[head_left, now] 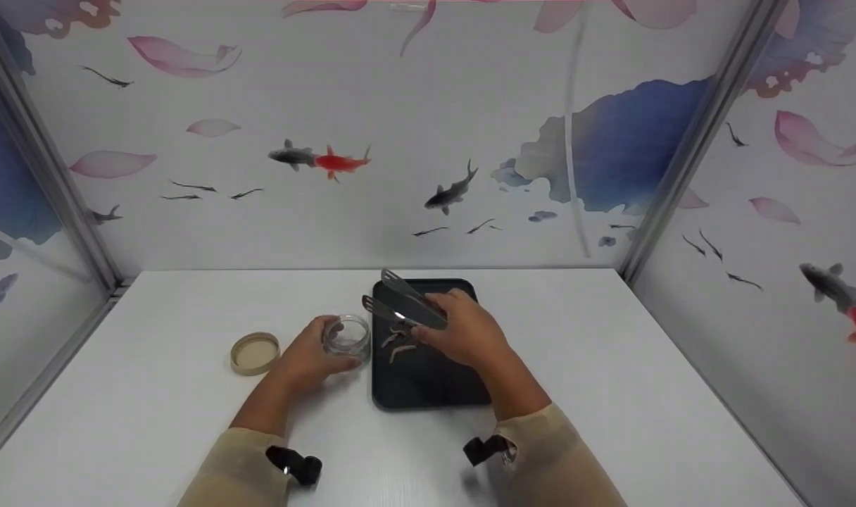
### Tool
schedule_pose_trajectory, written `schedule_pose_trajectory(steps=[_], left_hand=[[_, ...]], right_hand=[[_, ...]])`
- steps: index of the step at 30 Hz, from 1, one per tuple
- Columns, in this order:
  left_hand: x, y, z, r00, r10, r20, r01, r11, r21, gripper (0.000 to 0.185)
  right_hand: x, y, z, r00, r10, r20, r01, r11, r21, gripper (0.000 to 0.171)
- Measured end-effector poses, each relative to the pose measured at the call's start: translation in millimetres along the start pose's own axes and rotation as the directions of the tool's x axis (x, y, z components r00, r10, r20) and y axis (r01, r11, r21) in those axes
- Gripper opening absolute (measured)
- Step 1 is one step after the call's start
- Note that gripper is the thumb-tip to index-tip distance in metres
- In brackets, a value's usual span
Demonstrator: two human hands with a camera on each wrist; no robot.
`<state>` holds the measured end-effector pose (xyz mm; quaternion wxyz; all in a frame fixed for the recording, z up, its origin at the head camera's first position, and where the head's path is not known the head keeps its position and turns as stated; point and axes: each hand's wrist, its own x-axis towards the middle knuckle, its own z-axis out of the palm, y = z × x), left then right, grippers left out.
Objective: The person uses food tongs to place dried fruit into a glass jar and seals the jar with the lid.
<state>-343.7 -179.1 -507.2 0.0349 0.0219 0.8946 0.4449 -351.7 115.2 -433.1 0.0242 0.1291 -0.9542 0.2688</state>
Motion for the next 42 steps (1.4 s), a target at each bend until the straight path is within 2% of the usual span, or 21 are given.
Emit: schedule_pose_trajectory(steps=[3, 13, 20, 23, 28, 42], left_hand=[[-0.3, 1.0, -0.1, 1.000, -0.010, 0.002, 0.010, 1.000, -0.002, 0.102], [0.2, -2.3, -1.6, 1.000, 0.017, 0.014, -0.017, 1.000, -0.020, 0.102], [1.9, -3.1, -1.8, 0.999, 0.033, 0.027, -0.032, 0.999, -0.042, 0.100], [2.5, -3.6, -1.0, 0.999, 0.034, 0.026, -0.032, 0.999, -0.044, 0.099], [2.8, -3.8, -0.8, 0.999, 0.028, 0.024, -0.027, 0.999, -0.037, 0.099], [-0.7, -1.0, -1.7, 0.999, 0.028, 0.020, -0.027, 0.999, -0.040, 0.101]], right_hand=[[3, 10, -5, 1.000, 0.023, 0.002, -0.023, 1.000, 0.018, 0.073], [10, 34, -12, 0.994, 0.108, 0.024, -0.108, 0.994, 0.002, 0.069], [12, 46, -17, 0.985, 0.143, 0.092, -0.145, 0.989, 0.024, 0.062], [12, 49, -17, 0.976, 0.175, 0.128, -0.176, 0.984, -0.001, 0.060], [12, 53, -18, 0.967, 0.184, 0.175, -0.181, 0.983, -0.033, 0.056], [5, 55, -25, 0.957, 0.201, 0.210, -0.186, 0.978, -0.091, 0.048]])
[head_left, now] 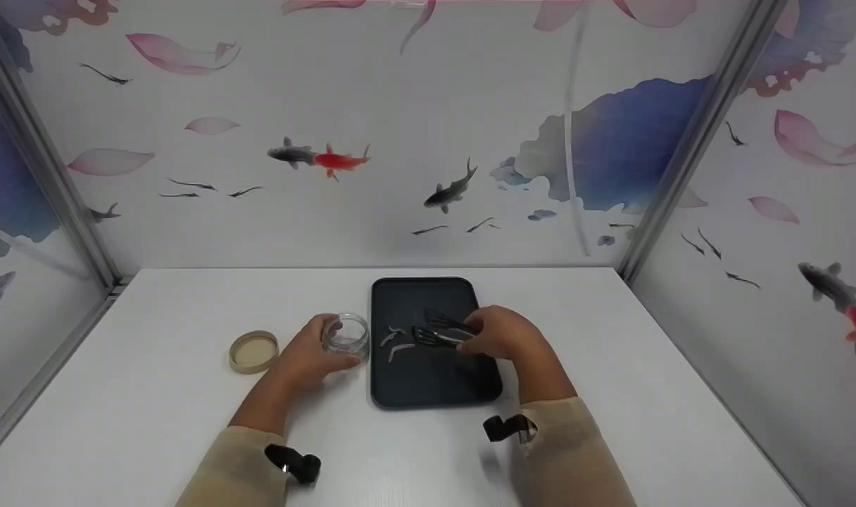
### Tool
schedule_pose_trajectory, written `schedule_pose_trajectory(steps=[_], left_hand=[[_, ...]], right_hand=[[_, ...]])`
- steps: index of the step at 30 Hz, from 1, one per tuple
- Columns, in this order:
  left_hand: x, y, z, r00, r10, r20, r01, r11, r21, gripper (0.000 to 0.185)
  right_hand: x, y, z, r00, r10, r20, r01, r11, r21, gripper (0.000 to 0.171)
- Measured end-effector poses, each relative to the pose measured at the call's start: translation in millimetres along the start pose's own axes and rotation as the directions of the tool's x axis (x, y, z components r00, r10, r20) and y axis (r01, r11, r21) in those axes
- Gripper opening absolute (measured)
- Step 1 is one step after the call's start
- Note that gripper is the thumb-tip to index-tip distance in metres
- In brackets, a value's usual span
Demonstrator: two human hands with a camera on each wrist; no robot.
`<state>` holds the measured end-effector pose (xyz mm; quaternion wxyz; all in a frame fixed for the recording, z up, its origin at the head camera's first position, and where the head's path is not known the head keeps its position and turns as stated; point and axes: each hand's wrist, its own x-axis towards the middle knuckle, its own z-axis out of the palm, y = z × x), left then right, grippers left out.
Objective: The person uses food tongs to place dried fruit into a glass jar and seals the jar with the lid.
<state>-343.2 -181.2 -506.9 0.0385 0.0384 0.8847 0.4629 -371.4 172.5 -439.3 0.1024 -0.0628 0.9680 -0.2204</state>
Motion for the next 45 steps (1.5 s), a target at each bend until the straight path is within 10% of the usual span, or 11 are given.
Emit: schedule_pose_trajectory(steps=[45], left_hand=[[2.9, -1.8, 0.4, 1.000, 0.000, 0.001, 0.000, 1.000, -0.018, 0.103]], right_hand=[[9.4, 2.9, 6.0, 1.000, 0.003, 0.030, -0.001, 0.999, -0.047, 0.024]])
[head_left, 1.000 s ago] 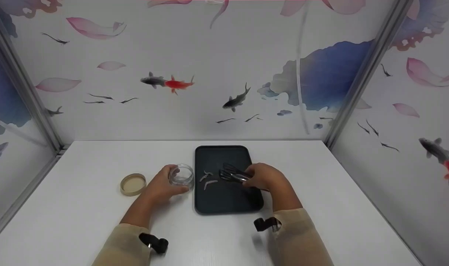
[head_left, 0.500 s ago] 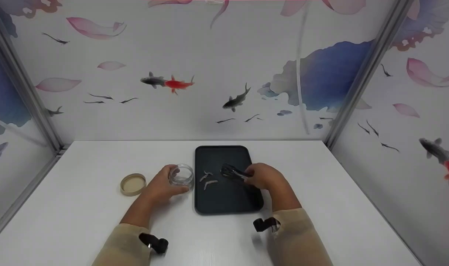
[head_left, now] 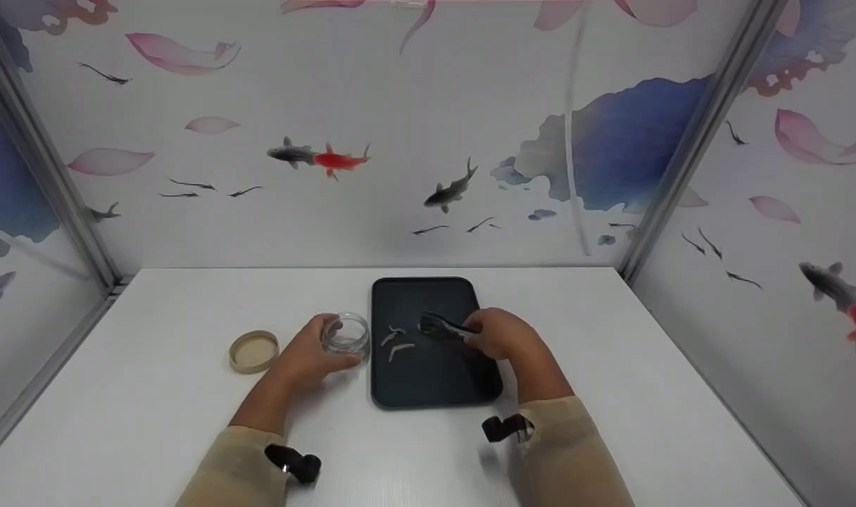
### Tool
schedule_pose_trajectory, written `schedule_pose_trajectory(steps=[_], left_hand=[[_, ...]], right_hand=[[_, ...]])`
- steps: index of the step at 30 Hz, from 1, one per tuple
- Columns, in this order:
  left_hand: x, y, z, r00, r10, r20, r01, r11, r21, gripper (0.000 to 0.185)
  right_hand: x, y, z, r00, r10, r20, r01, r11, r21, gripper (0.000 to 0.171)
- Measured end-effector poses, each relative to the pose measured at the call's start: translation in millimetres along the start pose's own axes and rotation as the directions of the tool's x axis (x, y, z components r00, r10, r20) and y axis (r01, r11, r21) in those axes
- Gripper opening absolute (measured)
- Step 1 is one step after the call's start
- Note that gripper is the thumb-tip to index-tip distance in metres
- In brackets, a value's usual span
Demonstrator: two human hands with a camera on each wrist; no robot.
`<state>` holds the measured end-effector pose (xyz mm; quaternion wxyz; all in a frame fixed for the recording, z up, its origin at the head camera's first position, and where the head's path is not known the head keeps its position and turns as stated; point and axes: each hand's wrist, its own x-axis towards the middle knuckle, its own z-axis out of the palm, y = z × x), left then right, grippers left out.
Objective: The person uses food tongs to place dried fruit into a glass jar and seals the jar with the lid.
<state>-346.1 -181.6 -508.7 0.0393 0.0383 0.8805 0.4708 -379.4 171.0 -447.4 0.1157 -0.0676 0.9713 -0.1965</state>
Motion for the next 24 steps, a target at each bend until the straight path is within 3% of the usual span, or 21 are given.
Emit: schedule_pose_trajectory(steps=[24], left_hand=[[0.5, -1.2, 0.3, 1.000, 0.020, -0.006, -0.020, 0.999, 0.031, 0.103]], right_hand=[[-5, -12, -6, 0.996, -0.049, -0.075, 0.051, 0.999, 0.018, 0.028]])
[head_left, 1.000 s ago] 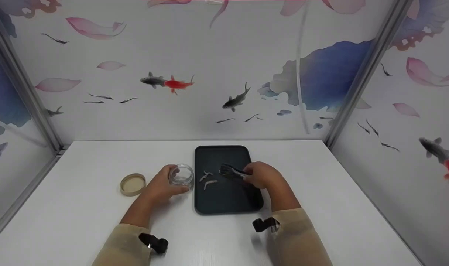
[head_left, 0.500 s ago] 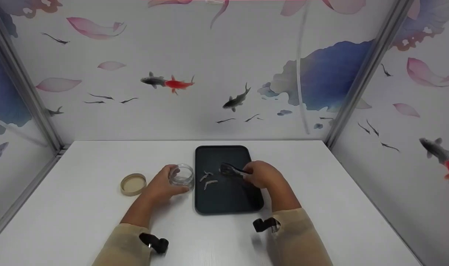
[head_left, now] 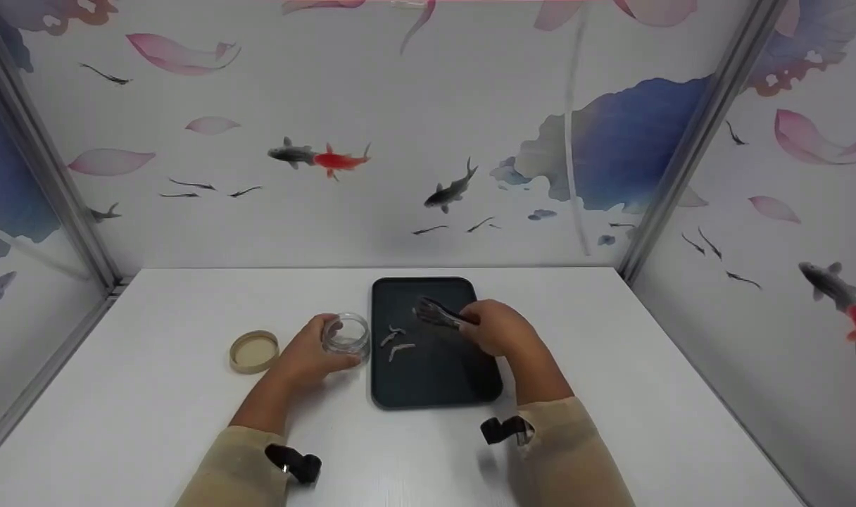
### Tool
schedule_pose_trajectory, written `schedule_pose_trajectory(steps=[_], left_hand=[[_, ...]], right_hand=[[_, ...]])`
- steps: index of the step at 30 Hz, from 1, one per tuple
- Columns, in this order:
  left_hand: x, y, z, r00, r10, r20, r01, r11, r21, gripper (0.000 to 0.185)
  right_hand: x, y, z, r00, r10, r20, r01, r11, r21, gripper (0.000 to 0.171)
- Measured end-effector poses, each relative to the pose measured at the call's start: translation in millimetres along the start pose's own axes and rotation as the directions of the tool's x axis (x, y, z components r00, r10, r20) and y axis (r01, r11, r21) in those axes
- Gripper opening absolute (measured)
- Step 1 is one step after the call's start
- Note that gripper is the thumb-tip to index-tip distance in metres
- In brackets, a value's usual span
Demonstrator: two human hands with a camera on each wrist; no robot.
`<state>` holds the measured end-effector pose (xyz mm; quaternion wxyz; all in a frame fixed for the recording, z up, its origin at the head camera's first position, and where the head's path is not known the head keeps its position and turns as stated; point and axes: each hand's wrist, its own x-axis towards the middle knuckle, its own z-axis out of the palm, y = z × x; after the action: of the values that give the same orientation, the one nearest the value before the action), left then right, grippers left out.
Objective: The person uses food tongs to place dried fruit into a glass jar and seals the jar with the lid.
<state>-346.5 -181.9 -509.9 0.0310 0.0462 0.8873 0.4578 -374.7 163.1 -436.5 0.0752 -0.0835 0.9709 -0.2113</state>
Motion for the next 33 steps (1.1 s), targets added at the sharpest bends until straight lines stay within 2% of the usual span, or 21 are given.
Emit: schedule_pose_trajectory(steps=[14, 19, 25, 33], left_hand=[[-2.5, 4.9, 0.1, 0.999, -0.040, -0.008, 0.040, 0.999, 0.004, 0.102], [-2.6, 4.3, 0.0, 1.000, -0.029, 0.002, 0.029, 1.000, 0.001, 0.103], [-0.8, 1.1, -1.2, 1.000, -0.007, 0.018, 0.007, 1.000, 0.014, 0.103], [0.1, 0.6, -0.8, 1.000, -0.017, 0.009, 0.017, 1.000, 0.020, 0.102]], right_hand=[[-9, -19, -1, 0.994, -0.074, -0.085, 0.077, 0.997, 0.030, 0.028], [-12, -29, 6, 0.987, -0.109, -0.121, 0.114, 0.993, 0.032, 0.035], [-16, -40, 12, 0.976, -0.149, -0.157, 0.157, 0.987, 0.037, 0.032], [-21, -53, 17, 0.967, -0.187, -0.175, 0.195, 0.980, 0.032, 0.033]])
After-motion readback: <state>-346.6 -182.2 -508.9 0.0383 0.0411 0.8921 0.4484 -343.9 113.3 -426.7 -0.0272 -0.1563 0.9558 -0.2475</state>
